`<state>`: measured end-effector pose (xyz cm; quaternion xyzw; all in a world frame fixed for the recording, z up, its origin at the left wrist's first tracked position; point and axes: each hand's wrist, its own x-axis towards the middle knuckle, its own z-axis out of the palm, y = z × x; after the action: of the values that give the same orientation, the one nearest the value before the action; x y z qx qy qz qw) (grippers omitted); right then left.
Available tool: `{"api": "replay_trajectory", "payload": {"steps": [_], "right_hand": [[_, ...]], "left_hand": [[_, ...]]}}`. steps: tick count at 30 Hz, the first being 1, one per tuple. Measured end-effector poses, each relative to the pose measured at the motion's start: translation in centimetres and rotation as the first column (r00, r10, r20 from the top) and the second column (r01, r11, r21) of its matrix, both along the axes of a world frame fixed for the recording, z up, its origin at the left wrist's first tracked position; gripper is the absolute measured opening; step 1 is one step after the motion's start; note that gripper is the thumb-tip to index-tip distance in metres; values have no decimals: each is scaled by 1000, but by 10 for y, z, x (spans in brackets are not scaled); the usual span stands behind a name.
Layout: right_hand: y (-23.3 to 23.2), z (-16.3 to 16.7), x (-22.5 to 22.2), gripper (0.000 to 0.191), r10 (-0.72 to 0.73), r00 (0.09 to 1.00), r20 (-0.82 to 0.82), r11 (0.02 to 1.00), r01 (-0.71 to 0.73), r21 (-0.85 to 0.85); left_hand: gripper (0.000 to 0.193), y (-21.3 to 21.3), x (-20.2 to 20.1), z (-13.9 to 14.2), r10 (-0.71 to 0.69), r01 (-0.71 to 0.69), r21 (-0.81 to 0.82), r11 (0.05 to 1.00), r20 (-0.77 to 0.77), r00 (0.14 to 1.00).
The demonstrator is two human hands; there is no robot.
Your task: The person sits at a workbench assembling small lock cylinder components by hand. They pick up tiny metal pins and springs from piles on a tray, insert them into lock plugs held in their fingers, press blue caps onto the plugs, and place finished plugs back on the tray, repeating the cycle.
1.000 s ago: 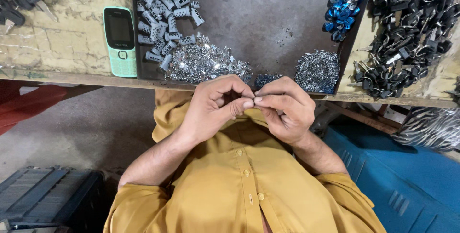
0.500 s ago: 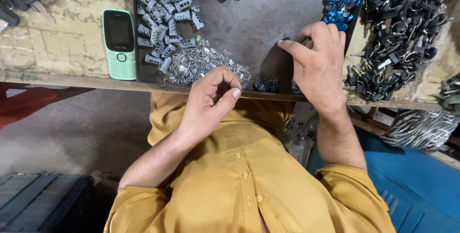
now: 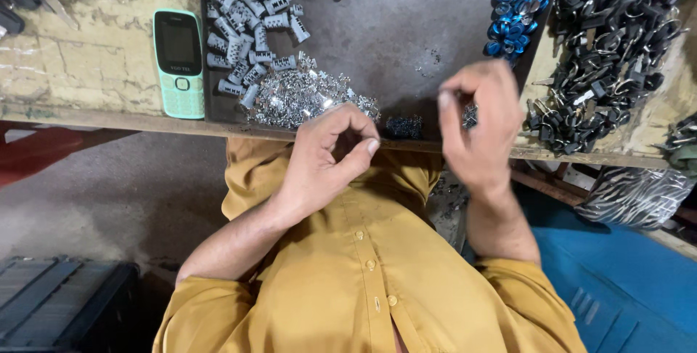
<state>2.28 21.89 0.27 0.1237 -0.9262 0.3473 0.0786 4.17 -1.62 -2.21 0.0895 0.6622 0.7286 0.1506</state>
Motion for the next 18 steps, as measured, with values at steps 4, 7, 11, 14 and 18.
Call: {"api": "replay_trajectory", "payload": {"steps": [4, 7, 11, 14, 18], "right_hand": [[-33, 1, 35, 8, 87, 992, 91, 905, -41, -424], [-43, -5, 43, 7, 59, 994, 92, 859, -4, -512], [-45, -7, 39, 10, 59, 998, -13, 897, -59, -437], [-43, -4, 34, 12, 88, 995, -42, 923, -97, -372], [-41, -1, 30, 14, 133, 984, -118, 941, -163, -296]], "left_hand": [[4, 13, 2, -4, -95, -12, 308, 951, 331, 939], [4, 19, 6, -8, -121, -62, 407, 911, 408, 905], [6, 17, 11, -7, -99, -57, 386, 921, 374, 922], [8, 14, 12, -3, -94, -60, 373, 926, 380, 920], [7, 9, 10, -1, -167, -107, 489, 866, 484, 859]]}}
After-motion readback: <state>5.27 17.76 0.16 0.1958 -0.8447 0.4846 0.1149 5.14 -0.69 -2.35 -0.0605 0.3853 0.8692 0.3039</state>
